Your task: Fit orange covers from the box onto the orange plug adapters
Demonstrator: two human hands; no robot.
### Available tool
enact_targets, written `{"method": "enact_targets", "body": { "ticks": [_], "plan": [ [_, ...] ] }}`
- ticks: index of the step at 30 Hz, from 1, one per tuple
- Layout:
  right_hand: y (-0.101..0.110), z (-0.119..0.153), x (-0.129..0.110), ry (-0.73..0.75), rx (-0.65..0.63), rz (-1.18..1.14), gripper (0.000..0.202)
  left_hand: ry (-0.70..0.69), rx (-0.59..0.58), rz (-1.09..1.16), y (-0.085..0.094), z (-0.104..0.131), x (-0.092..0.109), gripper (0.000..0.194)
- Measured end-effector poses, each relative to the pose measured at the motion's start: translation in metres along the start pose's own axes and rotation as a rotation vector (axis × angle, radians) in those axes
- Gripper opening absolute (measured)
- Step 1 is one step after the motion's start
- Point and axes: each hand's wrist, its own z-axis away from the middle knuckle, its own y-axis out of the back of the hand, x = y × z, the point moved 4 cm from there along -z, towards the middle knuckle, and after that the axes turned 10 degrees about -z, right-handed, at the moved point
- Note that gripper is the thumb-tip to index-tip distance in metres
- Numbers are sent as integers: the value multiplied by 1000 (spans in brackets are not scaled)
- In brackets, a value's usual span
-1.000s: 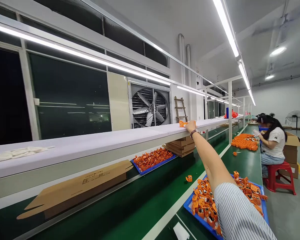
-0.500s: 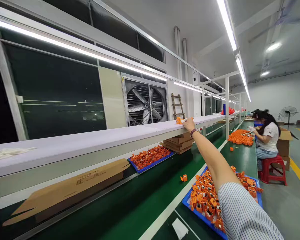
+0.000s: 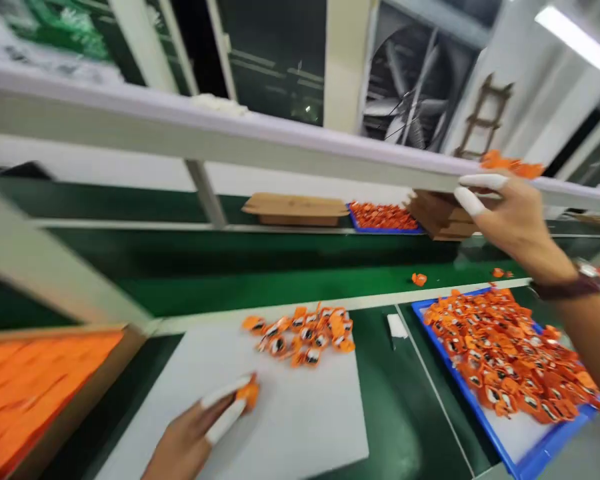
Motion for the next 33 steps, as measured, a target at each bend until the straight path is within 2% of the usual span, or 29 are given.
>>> {"method": "enact_targets", "body": {
  "ticks": [1,2,3,5,6,8,11,13,16,18,20,24,30,33],
  "plan": [
    [-7,21,-20,84,-51,6,30,45,-11,70,0,4,-2,39],
    [-17,46,-39,170,-188,-26,31,70,-54,110,-1,5,-2,45],
    [-27,74,-58,240,-317,-103,31,82,-84,138,-1,3,-1,48],
    [-46,133,-94,381,-473,-258,31,78,-121,183,-2,-1,4,52],
    [-58,161,-110,396,-566,-327,37,76,-136,203,-3,-2,6,52],
    [-86,212,-138,379,-780,-514,44,71,-161,241,-5,0,7,53],
    [-134,255,-164,116,-876,-711,43,43,-187,286,-9,5,4,49],
    [-169,270,-175,-116,-930,-852,48,14,-206,301,-12,8,2,47],
    [-217,285,-187,-449,-962,-1142,44,-6,-243,321,-17,9,-2,45],
    [-240,292,-192,-574,-971,-1290,43,-10,-271,341,-20,8,-3,43],
    [-255,300,-194,-644,-965,-1349,46,-5,-297,365,-23,8,-4,41],
    [-263,310,-194,-708,-945,-1401,47,25,-304,390,-25,9,-6,39],
    [-258,311,-198,-529,-834,-1301,34,54,-329,378,-24,9,-4,35],
    [-259,315,-198,-521,-817,-1325,38,53,-294,367,-22,8,-1,34]
  ]
}}
